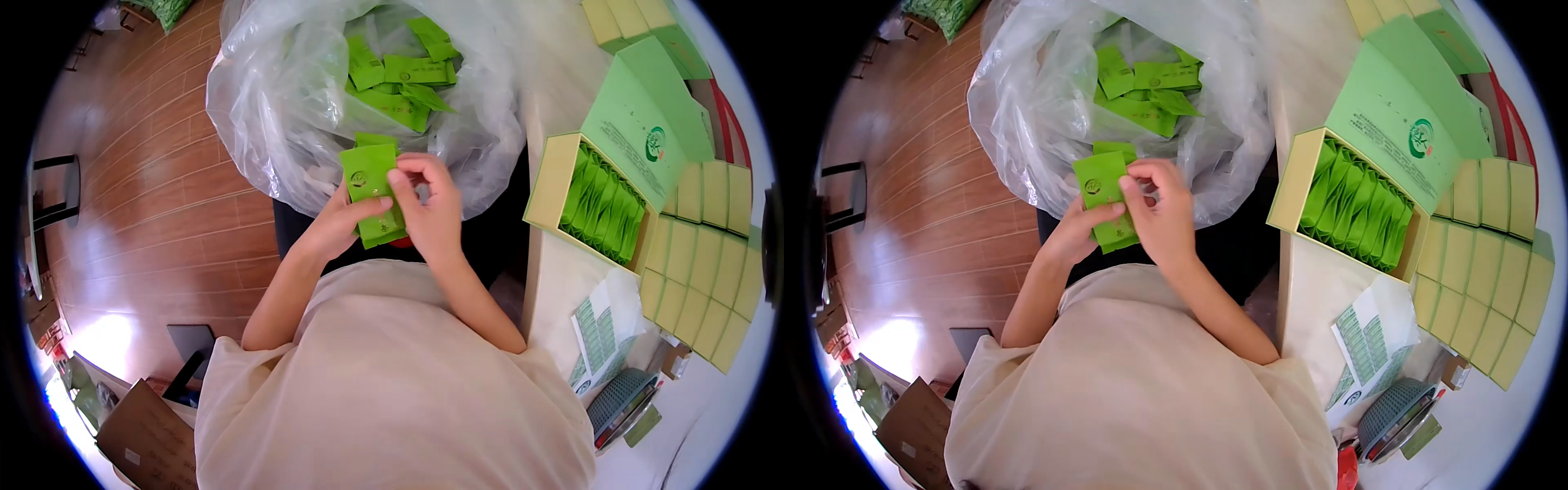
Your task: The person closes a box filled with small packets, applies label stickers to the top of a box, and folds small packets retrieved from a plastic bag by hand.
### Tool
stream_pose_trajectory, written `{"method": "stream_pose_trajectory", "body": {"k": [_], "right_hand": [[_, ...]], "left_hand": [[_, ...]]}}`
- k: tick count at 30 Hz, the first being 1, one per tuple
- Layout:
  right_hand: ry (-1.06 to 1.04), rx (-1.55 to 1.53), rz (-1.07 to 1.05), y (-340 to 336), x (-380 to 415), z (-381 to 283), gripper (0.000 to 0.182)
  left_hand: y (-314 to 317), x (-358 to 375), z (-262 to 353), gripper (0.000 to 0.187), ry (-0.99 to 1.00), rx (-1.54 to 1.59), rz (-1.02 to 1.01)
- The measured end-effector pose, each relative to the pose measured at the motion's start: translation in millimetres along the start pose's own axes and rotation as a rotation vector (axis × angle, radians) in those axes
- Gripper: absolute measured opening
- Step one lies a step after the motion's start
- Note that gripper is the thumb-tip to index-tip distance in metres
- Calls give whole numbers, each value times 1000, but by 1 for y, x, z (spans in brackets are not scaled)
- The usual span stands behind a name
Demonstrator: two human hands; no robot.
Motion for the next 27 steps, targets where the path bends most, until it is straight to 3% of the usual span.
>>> {"method": "stream_pose_trajectory", "body": {"k": [1, 3, 6, 8, 9, 11, 15, 19, 22, 24, 25, 27], "right_hand": [[-152, 187, -4, -4, -2, -14, 12], [-91, 230, 13, -16, -8, -6, 22], [196, -116, -46, -14, -14, 23, 44], [295, -175, -112, -8, -12, 33, 45], [392, -236, -184, -1, -8, 41, 45], [384, -311, -168, 2, -7, 34, 43], [426, -343, -122, -5, -10, 28, 38], [452, -345, -133, -4, -16, 25, 35], [268, -289, -99, -10, -27, 19, 32], [169, 161, -92, -17, -27, 4, 31], [170, 160, -89, -17, -26, 5, 31], [-164, 567, -144, -6, -23, -21, 32]], "left_hand": [[-2, 0, -1, 68, -38, 61, -1], [-4, -1, -1, 69, -79, 124, 2], [0, -6, 6, 73, -49, 52, 13], [0, -8, 27, 77, 167, -259, 128], [2, -11, 26, 77, 164, -257, 123], [8, -15, 36, 80, 284, -419, 102], [7, -19, 23, 74, 59, -113, 33], [4, -20, 14, 66, -4, -85, -21], [0, -19, 13, 64, -35, -74, -25], [-13, -21, 27, 60, 143, -86, 37], [-16, -23, 27, 60, 140, -87, 35], [-38, -25, 38, 68, 203, -190, 182]]}}
Point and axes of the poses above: each hand's wrist, its own x-axis away from the middle knuckle, its own y-axis out of the palm, z = x × y, the point moved 10 cm from there along -x, towards the middle knuckle, and after that the axes turned 9 degrees about -x, right-handed, at the moved point
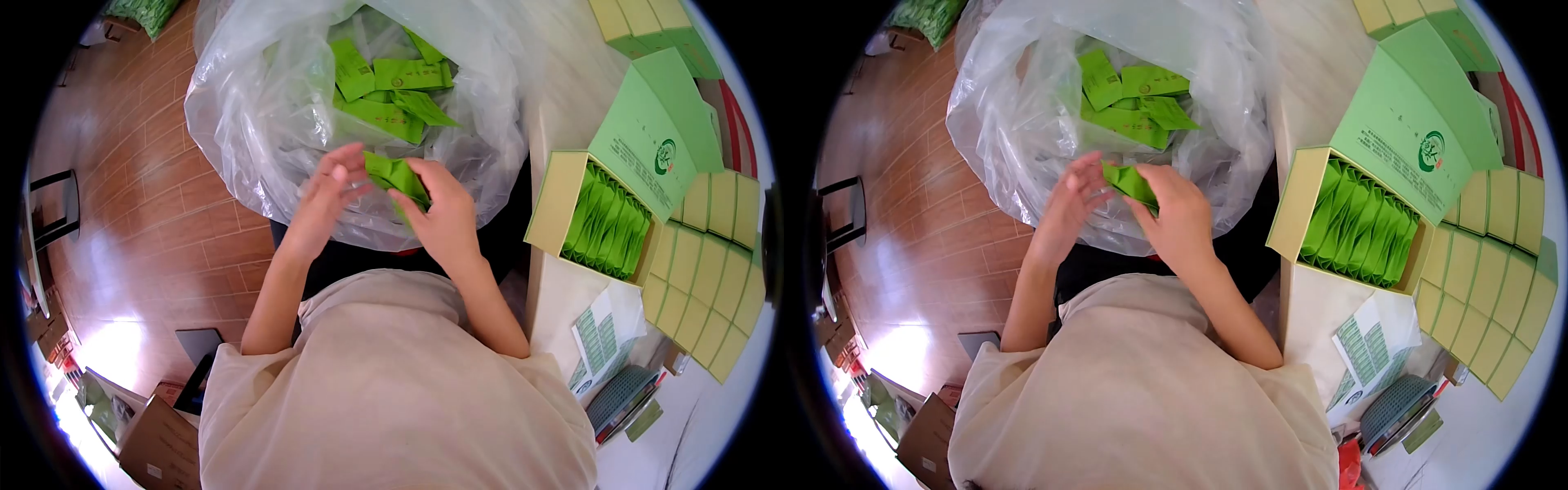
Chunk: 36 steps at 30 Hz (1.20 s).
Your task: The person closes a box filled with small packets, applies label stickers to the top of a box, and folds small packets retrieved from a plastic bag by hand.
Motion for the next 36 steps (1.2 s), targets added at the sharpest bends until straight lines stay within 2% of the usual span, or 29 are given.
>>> {"method": "stream_pose_trajectory", "body": {"k": [1, 2, 4, 8, 10, 11, 13, 14, 16, 17, 19, 20, 22, 23, 25, 26, 27, 28, 29, 32, 34, 36], "right_hand": [[4, 55, -12, 2, 1, -1, 32], [2, 56, -9, 2, 1, -2, 32], [40, 125, -29, 7, -1, 5, 33], [22, 98, 31, 12, -3, 23, 32], [31, 93, 88, 7, -6, 28, 32], [27, 93, 85, 7, -7, 28, 32], [86, 160, 40, 9, -8, 35, 32], [84, 164, 41, 9, -7, 36, 32], [130, 201, 4, 12, -6, 42, 33], [132, 205, 12, 9, -5, 44, 33], [198, 233, 10, 5, -1, 53, 31], [202, 234, 15, 2, 0, 54, 31], [362, 186, -17, -2, 5, 71, 35], [370, 190, -5, -7, 5, 70, 35], [316, 5, 51, -16, 3, 56, 36], [326, 13, 69, -19, 3, 53, 36], [219, -41, 127, -24, 0, 38, 39], [115, -88, 187, -34, -1, 23, 41], [134, -60, 221, -43, 2, 16, 41], [-15, -56, 181, -67, 19, -33, 52], [-56, 113, 169, -101, 42, -57, 54], [-94, 291, 433, -157, 84, -71, 51]], "left_hand": [[-8, -2, 5, 55, 28, 7, 56], [-10, -3, 7, 55, 30, 6, 53], [-25, -9, 18, 41, 90, -17, 171], [-29, -35, 39, 33, 209, -197, 233], [-26, -55, 60, 38, 345, -510, 324], [-24, -68, 64, 38, 348, -510, 329], [5, -83, 90, 49, 573, -1152, 342], [6, -94, 90, 49, 577, -1148, 342], [45, -100, 87, 50, 844, -1493, 179], [48, -102, 84, 50, 851, -1489, 173], [73, -102, 65, 45, 886, -1689, -33], [72, -105, 63, 45, 890, -1686, -39], [56, -124, 64, 38, 678, -1433, -57], [56, -123, 63, 38, 687, -1429, -71], [27, -116, 82, 34, 474, -1039, 117], [0, -112, 74, 35, 297, -953, 287], [-25, -104, 63, 36, 122, -859, 441], [-22, -87, 74, 39, 291, -726, 451], [-21, -67, 83, 43, 449, -580, 450], [-34, -35, 59, 46, 302, -422, 472], [-39, -23, 30, 45, 212, -359, 480], [-24, -15, 3, 44, 123, -252, 410]]}}
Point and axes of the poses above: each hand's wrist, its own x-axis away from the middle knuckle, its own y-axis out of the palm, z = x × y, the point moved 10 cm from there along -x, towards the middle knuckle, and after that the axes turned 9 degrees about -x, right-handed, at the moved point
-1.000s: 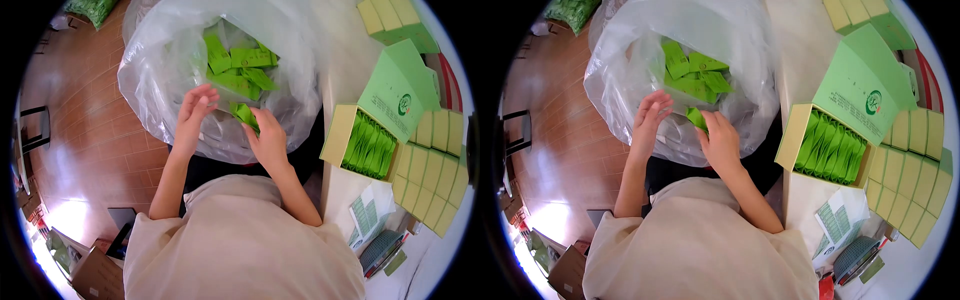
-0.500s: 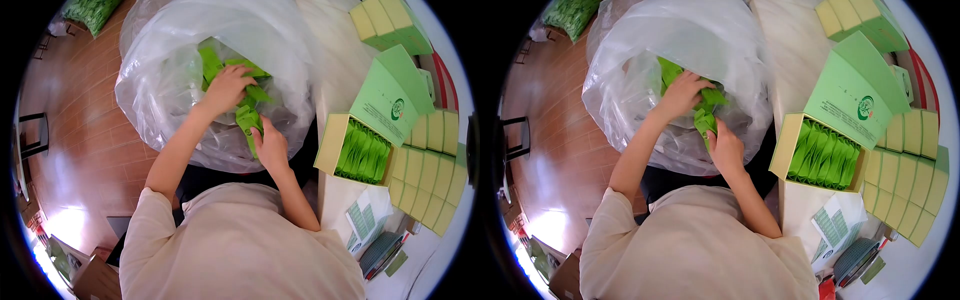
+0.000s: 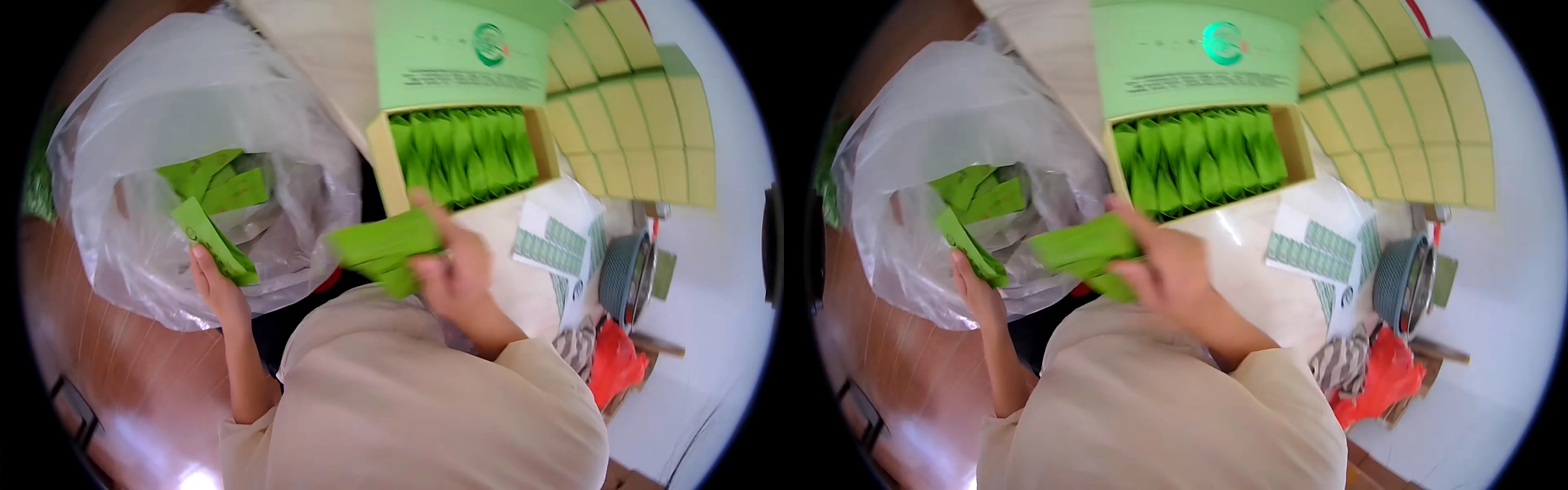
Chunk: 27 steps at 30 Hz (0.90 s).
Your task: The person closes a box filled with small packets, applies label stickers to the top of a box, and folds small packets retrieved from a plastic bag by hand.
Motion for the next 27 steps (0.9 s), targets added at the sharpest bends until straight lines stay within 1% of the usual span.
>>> {"method": "stream_pose_trajectory", "body": {"k": [1, 2, 3, 4, 5, 6, 7, 8, 9, 10, 12, 13, 15, 17, 18, 19, 20, 21, 22, 24, 25, 27], "right_hand": [[72, 85, 126, -32, 17, 14, 43], [116, 189, 242, -62, 35, 26, 37], [170, 285, 355, -91, 56, 38, 35], [388, 337, 369, -111, 80, 59, 37], [357, 407, 371, -124, 89, 63, 36], [455, 503, 328, -136, 111, 83, 33], [540, 561, 317, -142, 124, 97, 43], [566, 638, 275, -146, 132, 107, 39], [516, 762, 274, -149, 136, 112, 35], [470, 859, 220, -144, 126, 108, 22], [247, 1000, 238, -135, 102, 82, 16], [234, 976, 238, -131, 91, 73, 16], [247, 722, 436, -130, 80, 46, 16], [246, 187, 350, -82, 70, 30, 18], [175, -48, 230, -42, 54, 9, 24], [164, -144, 21, -1, 47, 3, 32], [112, -190, -60, 26, 41, -8, 38], [79, -265, -54, 44, 38, -14, 37], [40, -311, -59, 58, 36, -18, 32], [-77, -299, -69, 75, 34, -34, 24], [-95, -338, -79, 83, 34, -39, 24], [-157, -310, -137, 96, 39, -51, 18]], "left_hand": [[9, 6, -12, 44, -99, 79, -24], [25, 15, -5, 44, -108, 80, -51], [46, 28, 7, 36, -151, 141, -88], [60, 35, 11, 32, -194, 198, -116], [73, 35, 3, 31, -175, 219, -229], [88, 45, 9, 30, -284, 271, -301], [104, 58, 18, 29, -386, 322, -360], [115, 63, 20, 28, -408, 386, -452], [125, 68, 23, 26, -426, 453, -547], [125, 68, 24, 26, -408, 440, -518], [133, 75, 34, 25, -411, 611, -533], [130, 78, 38, 25, -394, 607, -512], [124, 84, 49, 23, -383, 676, -458], [119, 89, 57, 22, -346, 719, -430], [117, 90, 62, 21, -319, 767, -419], [115, 91, 63, 21, -300, 768, -408], [110, 91, 65, 21, -257, 813, -400], [103, 91, 70, 21, -207, 858, -386], [98, 91, 77, 21, -172, 856, -357], [70, 94, 76, 24, -209, 718, -105], [63, 91, 80, 27, -155, 745, -134], [40, 84, 78, 27, -78, 739, -110]]}}
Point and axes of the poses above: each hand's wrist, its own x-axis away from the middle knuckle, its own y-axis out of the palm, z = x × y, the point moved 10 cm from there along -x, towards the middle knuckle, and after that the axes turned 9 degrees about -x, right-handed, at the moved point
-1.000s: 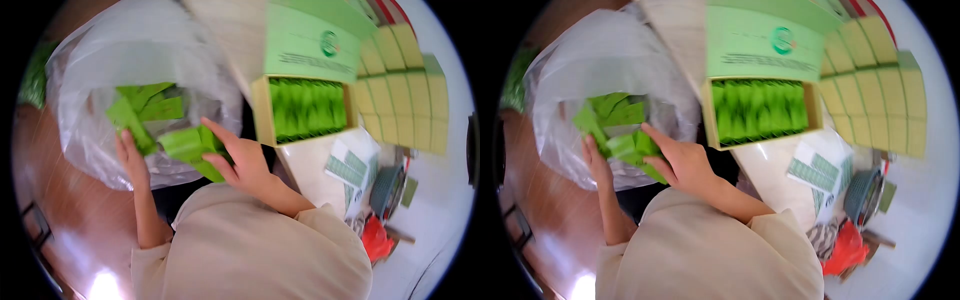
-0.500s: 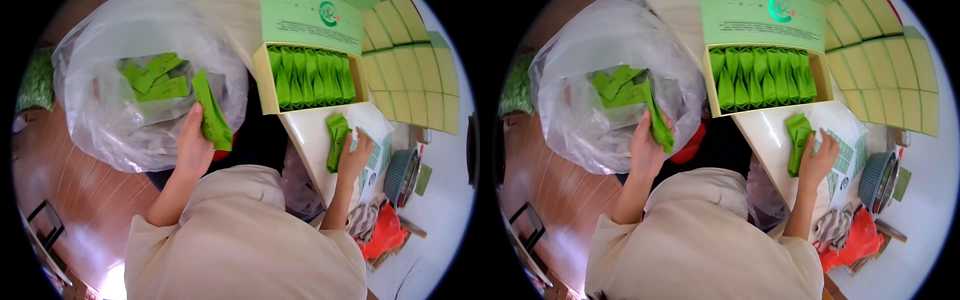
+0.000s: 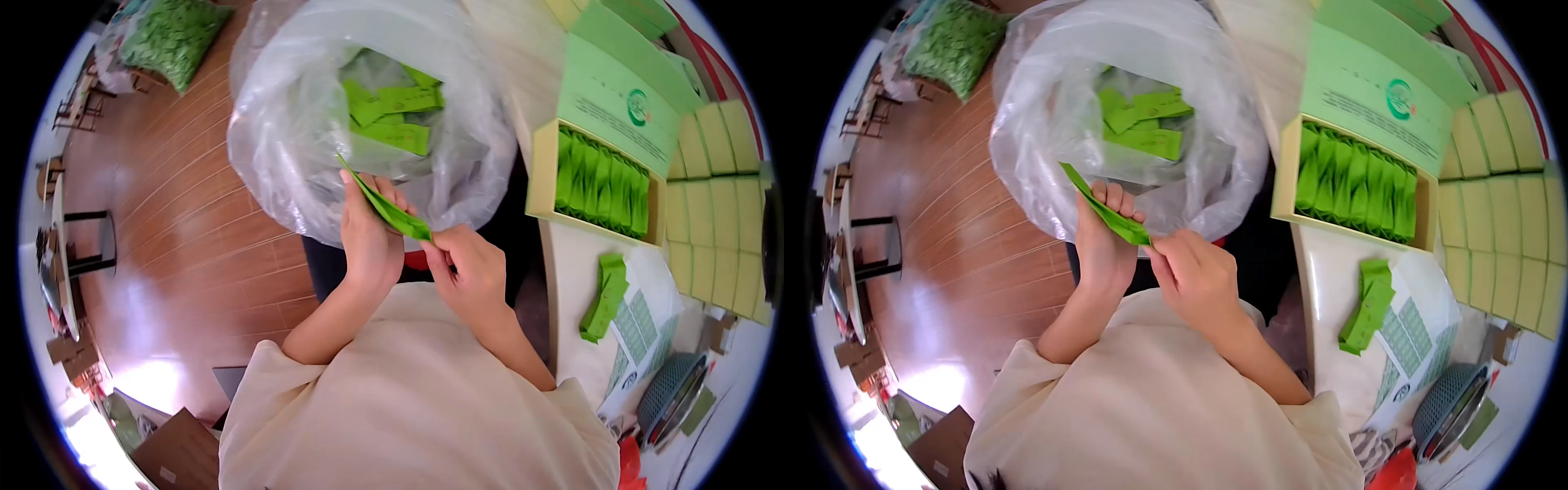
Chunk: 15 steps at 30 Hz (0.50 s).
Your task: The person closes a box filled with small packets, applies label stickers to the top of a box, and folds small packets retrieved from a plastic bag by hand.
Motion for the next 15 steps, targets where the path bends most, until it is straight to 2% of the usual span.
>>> {"method": "stream_pose_trajectory", "body": {"k": [3, 6, 12, 14, 15], "right_hand": [[-158, 14, -28, 15, 4, -19, 18], [-227, 45, -35, 18, 1, -33, 19], [-271, 38, -40, 19, 1, -41, 20], [-253, 50, -55, 20, 2, -39, 19], [-235, 60, -73, 22, 1, -37, 19]], "left_hand": [[-8, -3, 13, 27, 69, 37, -47], [-11, -3, 14, 25, 98, 53, -55], [5, 3, 23, 27, 215, 8, -189], [-2, 2, 25, 44, 188, -74, -1], [-2, 2, 24, 44, 187, -73, -2]]}}
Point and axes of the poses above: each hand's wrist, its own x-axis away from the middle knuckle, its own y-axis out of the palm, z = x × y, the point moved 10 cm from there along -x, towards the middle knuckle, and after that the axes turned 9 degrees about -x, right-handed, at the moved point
